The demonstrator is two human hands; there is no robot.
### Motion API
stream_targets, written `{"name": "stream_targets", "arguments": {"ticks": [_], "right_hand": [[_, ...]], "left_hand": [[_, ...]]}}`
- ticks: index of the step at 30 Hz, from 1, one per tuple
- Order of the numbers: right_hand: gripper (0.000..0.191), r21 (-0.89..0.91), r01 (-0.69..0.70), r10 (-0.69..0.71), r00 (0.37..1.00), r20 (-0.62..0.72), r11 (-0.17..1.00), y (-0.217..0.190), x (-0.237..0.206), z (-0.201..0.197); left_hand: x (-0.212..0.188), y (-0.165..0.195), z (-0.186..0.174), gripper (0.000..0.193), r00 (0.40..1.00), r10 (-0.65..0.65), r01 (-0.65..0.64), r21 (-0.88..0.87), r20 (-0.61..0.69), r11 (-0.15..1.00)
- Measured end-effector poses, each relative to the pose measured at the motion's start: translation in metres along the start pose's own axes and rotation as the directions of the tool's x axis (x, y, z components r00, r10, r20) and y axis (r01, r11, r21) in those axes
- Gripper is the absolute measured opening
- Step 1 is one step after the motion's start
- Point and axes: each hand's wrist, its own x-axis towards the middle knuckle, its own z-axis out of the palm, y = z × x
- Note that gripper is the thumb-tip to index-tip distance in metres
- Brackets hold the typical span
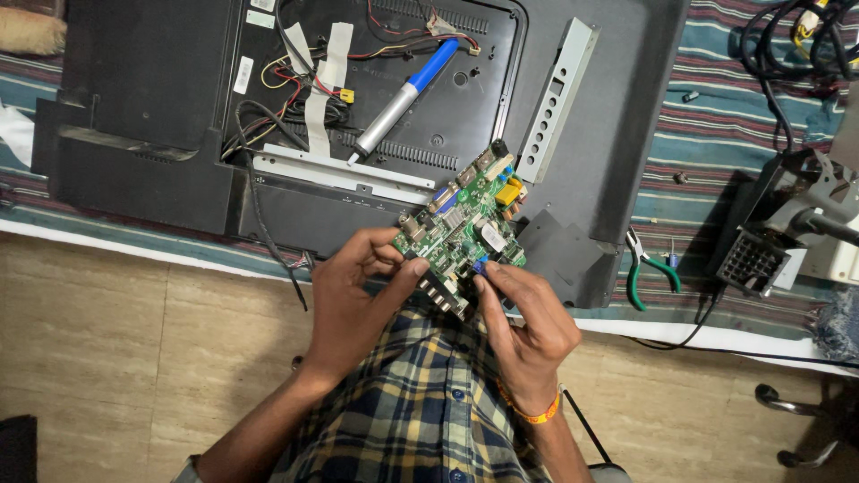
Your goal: The person works on a television mainboard at a repair bench. They hold the green circuit board against a metal bracket, use a soldering iron with solder from a spool to work on board connections, use a desoldering pump, and turn the board over to continue soldering and adjusting components on both sides.
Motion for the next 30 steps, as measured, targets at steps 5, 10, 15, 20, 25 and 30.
{"name": "stream_targets", "arguments": {"ticks": [5, 10, 15, 20, 25, 30], "right_hand": [[0.02, -0.061, 0.02, -0.02, 1.0, 0.001, 0.998, -0.003, 0.004, -0.001], [0.021, -0.112, 0.051, -0.052, 0.999, -0.001, 0.992, -0.005, 0.006, 0.0], [0.024, -0.139, 0.098, -0.096, 0.995, 0.025, 0.985, -0.004, 0.006, 0.004], [0.023, -0.01, 0.04, -0.041, 0.995, -0.09, 0.999, -0.003, 0.002, 0.006], [0.035, -0.113, 0.114, -0.114, 0.993, 0.012, 0.987, 0.0, 0.0, 0.008], [0.035, -0.131, 0.137, -0.133, 0.99, 0.037, 0.982, 0.004, 0.005, 0.013]], "left_hand": [[0.0, 0.003, 0.0, 0.027, 1.0, 0.014, -0.014, 0.001, 0.026, 1.0], [0.001, 0.003, 0.0, 0.027, 1.0, 0.017, -0.017, 0.028, 0.023, 0.999], [0.0, 0.003, 0.002, 0.028, 0.996, 0.078, -0.08, 0.041, 0.044, 0.996], [0.001, 0.007, 0.004, 0.029, 0.998, 0.057, -0.057, 0.01, 0.021, 0.998], [0.002, 0.005, 0.005, 0.029, 0.999, 0.035, -0.034, -0.025, 0.016, 0.999], [0.005, -0.004, 0.01, 0.03, 1.0, -0.012, 0.009, -0.153, -0.017, 0.988]]}}
